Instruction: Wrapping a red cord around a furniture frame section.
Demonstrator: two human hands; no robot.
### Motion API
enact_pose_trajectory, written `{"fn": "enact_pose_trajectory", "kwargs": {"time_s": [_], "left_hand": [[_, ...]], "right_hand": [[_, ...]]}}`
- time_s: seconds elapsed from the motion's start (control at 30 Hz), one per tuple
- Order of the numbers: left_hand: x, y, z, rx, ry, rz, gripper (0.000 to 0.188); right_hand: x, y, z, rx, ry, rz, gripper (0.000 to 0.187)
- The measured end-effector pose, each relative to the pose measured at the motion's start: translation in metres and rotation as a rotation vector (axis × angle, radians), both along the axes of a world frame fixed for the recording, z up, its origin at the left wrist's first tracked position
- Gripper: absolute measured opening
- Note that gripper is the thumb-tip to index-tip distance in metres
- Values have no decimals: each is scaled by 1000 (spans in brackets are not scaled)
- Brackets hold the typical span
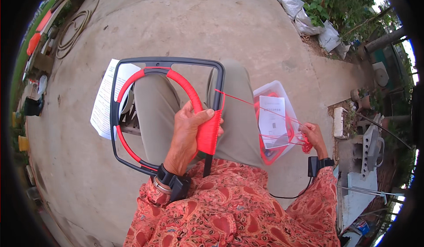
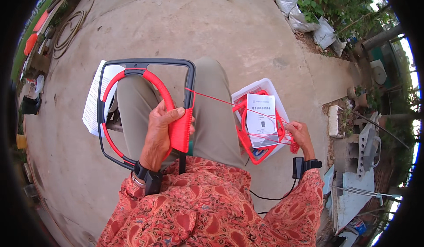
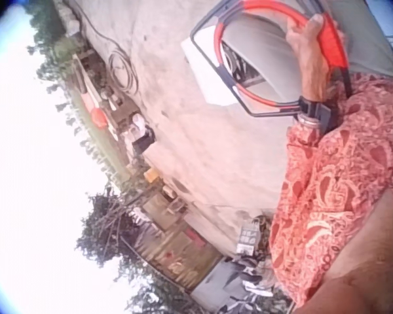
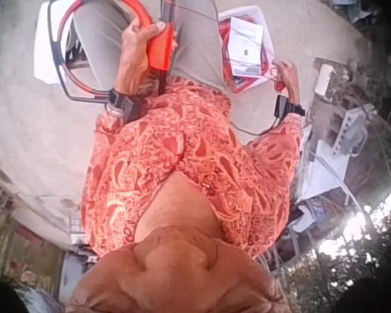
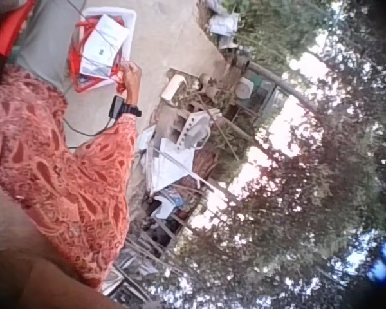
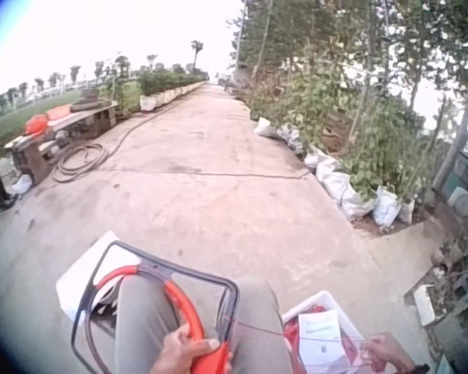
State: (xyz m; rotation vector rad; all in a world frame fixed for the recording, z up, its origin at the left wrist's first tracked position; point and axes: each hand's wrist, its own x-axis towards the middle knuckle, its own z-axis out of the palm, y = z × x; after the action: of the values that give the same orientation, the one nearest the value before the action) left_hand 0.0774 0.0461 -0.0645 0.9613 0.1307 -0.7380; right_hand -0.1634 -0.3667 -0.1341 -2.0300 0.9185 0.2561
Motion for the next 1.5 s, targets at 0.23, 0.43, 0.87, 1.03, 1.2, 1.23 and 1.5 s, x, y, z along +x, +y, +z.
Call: {"fn": "enact_pose_trajectory", "kwargs": {"time_s": [0.23, 0.43, 0.87, 1.03, 1.2, 1.23, 1.5], "left_hand": [[-3, -3, 0, 6, -27, -19, 26], [-7, -10, -2, -27, -30, -102, 25], [-4, -8, -5, -91, 72, -133, 30], [-5, -11, -9, -79, 109, -180, 23], [-1, -14, -6, -58, 137, -179, 14], [0, -15, -5, -43, 130, -200, 14], [-3, -14, -8, -54, 111, -225, 11]], "right_hand": [[70, 66, 18, -537, -285, 158, 21], [162, 209, 79, 252, -540, 192, 21], [136, 199, 83, 315, -350, 409, 24], [137, 193, 73, 294, -419, 343, 28], [139, 194, 71, 286, -373, 347, 29], [138, 195, 70, 289, -375, 346, 29], [124, 183, 64, 255, -427, 258, 29]]}}
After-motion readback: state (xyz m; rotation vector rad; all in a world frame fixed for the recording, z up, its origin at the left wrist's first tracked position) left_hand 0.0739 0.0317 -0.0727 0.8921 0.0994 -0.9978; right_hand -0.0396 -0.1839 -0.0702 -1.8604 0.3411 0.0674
